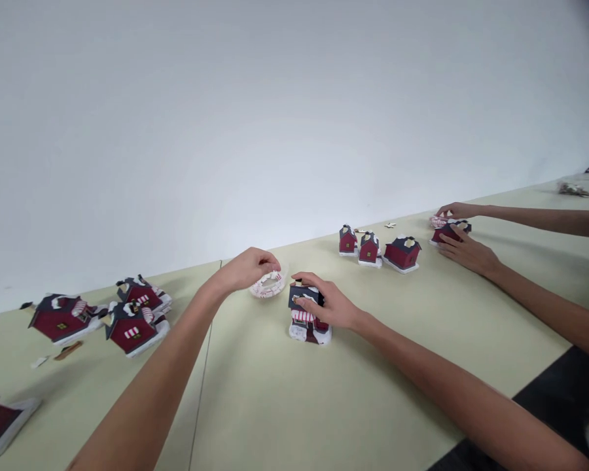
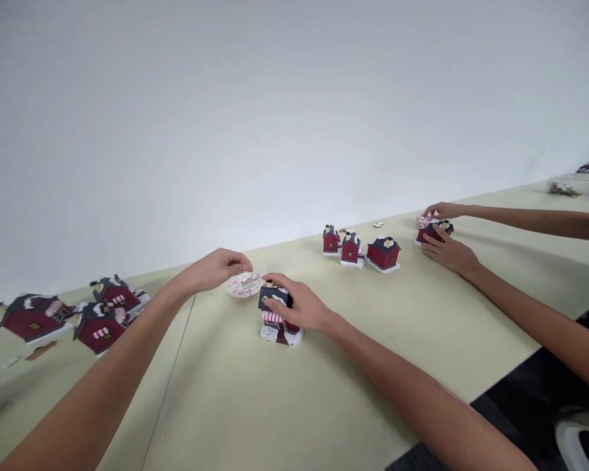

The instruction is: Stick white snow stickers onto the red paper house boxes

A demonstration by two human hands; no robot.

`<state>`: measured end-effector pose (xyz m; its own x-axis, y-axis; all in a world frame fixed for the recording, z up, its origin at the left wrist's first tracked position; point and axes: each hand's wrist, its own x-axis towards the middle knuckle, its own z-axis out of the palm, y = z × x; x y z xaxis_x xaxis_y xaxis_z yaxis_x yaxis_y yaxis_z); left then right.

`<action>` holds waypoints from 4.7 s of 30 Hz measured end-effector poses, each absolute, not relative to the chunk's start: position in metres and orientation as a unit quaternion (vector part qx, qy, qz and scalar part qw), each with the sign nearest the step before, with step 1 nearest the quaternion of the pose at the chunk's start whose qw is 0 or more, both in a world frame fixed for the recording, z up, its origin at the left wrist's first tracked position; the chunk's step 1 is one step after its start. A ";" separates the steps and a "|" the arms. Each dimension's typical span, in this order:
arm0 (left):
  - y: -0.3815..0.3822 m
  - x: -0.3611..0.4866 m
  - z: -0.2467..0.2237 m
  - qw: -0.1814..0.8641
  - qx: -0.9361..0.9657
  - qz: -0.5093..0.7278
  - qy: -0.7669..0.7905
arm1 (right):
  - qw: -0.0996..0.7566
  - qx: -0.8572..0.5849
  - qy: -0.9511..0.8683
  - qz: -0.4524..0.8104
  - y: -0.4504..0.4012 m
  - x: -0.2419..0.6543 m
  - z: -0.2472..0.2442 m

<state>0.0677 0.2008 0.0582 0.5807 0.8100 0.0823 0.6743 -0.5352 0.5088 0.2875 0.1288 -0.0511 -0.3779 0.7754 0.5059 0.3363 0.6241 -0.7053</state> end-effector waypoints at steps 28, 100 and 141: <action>0.110 0.063 -0.080 0.453 0.664 0.428 0.414 | 0.429 -0.327 -0.816 0.207 0.135 0.302 -0.064; 0.071 0.065 -0.043 0.244 0.870 0.322 0.284 | 0.425 -0.274 -0.859 0.074 0.116 0.275 -0.072; 0.053 -0.255 0.012 -0.206 0.571 0.373 0.701 | 0.390 -0.700 -0.597 -0.044 0.170 0.465 -0.095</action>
<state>-0.2551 0.0529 0.0120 -0.2621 0.6471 0.7159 0.9553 0.0688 0.2875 0.4653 0.1704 -0.0954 0.2844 0.8013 0.5263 0.8693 0.0160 -0.4941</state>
